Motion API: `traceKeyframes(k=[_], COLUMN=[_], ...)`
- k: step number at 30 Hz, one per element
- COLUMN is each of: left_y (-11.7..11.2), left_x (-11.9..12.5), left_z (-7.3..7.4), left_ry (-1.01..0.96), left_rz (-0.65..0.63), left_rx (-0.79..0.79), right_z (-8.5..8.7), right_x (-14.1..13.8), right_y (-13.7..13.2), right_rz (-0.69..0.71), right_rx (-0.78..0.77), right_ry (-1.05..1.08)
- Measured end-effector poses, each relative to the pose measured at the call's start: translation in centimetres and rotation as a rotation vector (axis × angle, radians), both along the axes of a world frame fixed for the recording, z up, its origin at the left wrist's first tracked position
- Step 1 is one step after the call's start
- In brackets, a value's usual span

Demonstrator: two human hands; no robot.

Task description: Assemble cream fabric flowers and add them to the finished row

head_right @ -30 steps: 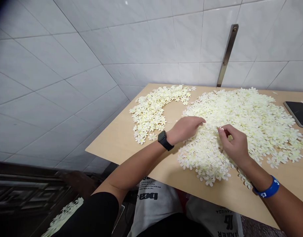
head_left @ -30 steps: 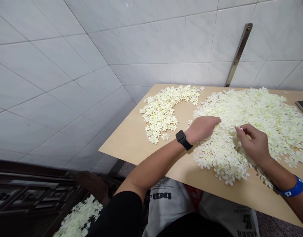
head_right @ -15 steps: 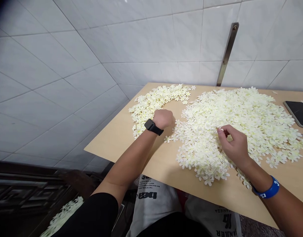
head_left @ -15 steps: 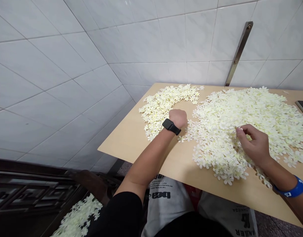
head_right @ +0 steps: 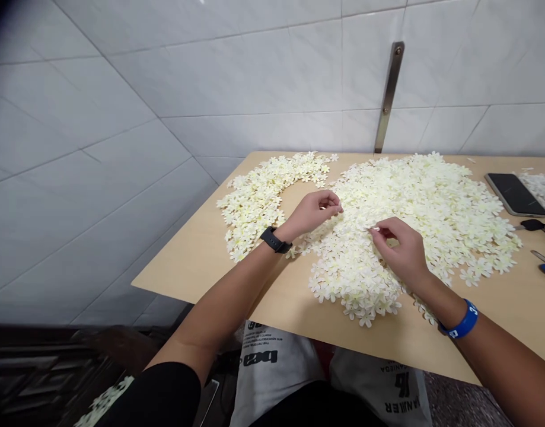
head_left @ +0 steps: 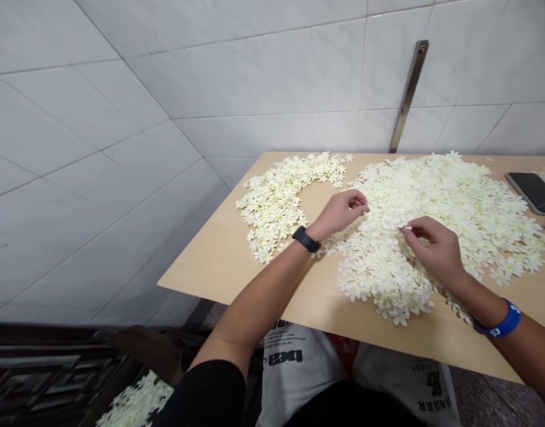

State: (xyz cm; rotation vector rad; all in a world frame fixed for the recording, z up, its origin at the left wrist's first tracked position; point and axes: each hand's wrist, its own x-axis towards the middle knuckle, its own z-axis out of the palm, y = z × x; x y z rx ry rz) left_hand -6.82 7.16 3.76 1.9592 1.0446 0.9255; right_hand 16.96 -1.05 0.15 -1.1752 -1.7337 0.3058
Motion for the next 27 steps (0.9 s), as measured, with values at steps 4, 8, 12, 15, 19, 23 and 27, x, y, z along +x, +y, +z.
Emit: traceKeyframes(k=[4,8,12,15,19,23,27], left_y=[-1.3,-1.9,-2.1,-2.3,-2.3,-2.8,-3.4], left_x=[1.9,2.6,2.9,3.0,3.2,3.5,3.7], left_z=[-0.7,-1.0,-1.4,-1.6,-1.8,-1.7,-1.4], left_ry=[-0.112,-0.143,-0.212,-0.249,-0.281,-0.282,-0.272], left_rz=[-0.095,-0.098,-0.115,-0.117,-0.125,-0.147,-0.174], left_rx=[-0.051,-0.048,-0.077,-0.079,-0.065,-0.034,-0.020], right_z=[0.1,0.1,-0.2,-0.3,-0.2,-0.1,0.0], right_x=[-0.4,-0.5,-0.3,-0.2,0.0,-0.2,-0.8], right_y=[0.0,0.0,0.1,0.3,0.3,0.1,-0.3], right_rz=[-0.029,-0.037,-0.043,-0.032,0.014,0.051,0.108], right_rx=[-0.040,-0.088,-0.137,-0.137,-0.124,-0.152,-0.210], right_ry=[0.101,0.177,0.229,0.261,0.315,0.373,0.380])
